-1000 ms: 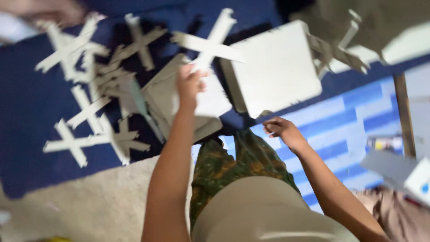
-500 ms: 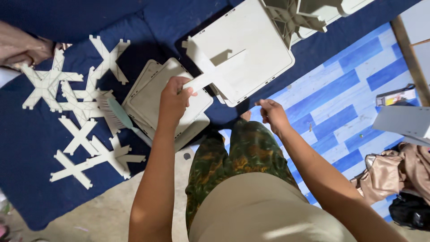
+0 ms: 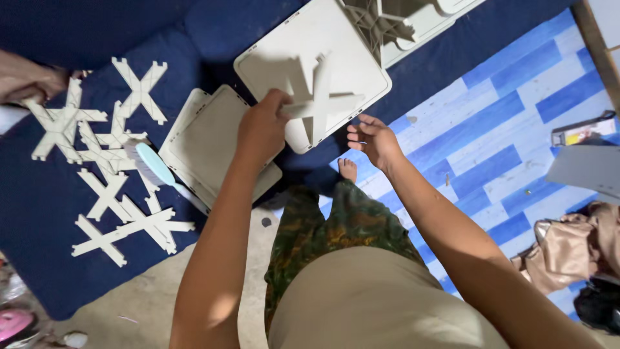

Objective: The person cleans white plastic furniture parts with a brush, then assembles them into a small stool by inserting cross-shaped supports into the base and attaching the top panel. The person repeats this process for multiple units.

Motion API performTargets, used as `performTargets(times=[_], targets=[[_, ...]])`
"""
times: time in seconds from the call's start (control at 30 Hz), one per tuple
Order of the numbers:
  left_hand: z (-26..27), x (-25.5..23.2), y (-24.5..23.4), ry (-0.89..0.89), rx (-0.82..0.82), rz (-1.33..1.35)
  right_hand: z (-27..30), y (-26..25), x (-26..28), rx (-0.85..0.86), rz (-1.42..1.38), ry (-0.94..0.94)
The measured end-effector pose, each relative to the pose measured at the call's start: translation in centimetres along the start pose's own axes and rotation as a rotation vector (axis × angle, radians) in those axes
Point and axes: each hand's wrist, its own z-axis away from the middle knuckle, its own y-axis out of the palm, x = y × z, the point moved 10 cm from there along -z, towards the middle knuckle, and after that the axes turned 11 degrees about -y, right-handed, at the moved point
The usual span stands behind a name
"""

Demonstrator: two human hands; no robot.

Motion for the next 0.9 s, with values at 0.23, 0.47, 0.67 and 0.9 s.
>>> performTargets(times=[0.23, 0.47, 0.67, 0.9], targets=[[0.1, -4.7, 0.4, 0.033, 0.009, -0.224, -3.2, -0.7, -0.1, 0.023, -0.111, -0.018], [-0.3, -7.3, 0.6, 0.114, 0.023, -0.317, -4.2, -1.0, -0.2, 0.006, -0.110, -0.010], [0.0, -7.3, 1.5, 0.097, 0.041, -0.336, -3.5, -0.8, 0.2, 0.009, -0.127, -0.017], [0.1, -7.7, 3.5, 0.173, 0.000, -0.539, -4.0, -0.1, 0.1, 0.008, -0.114, 0.007]])
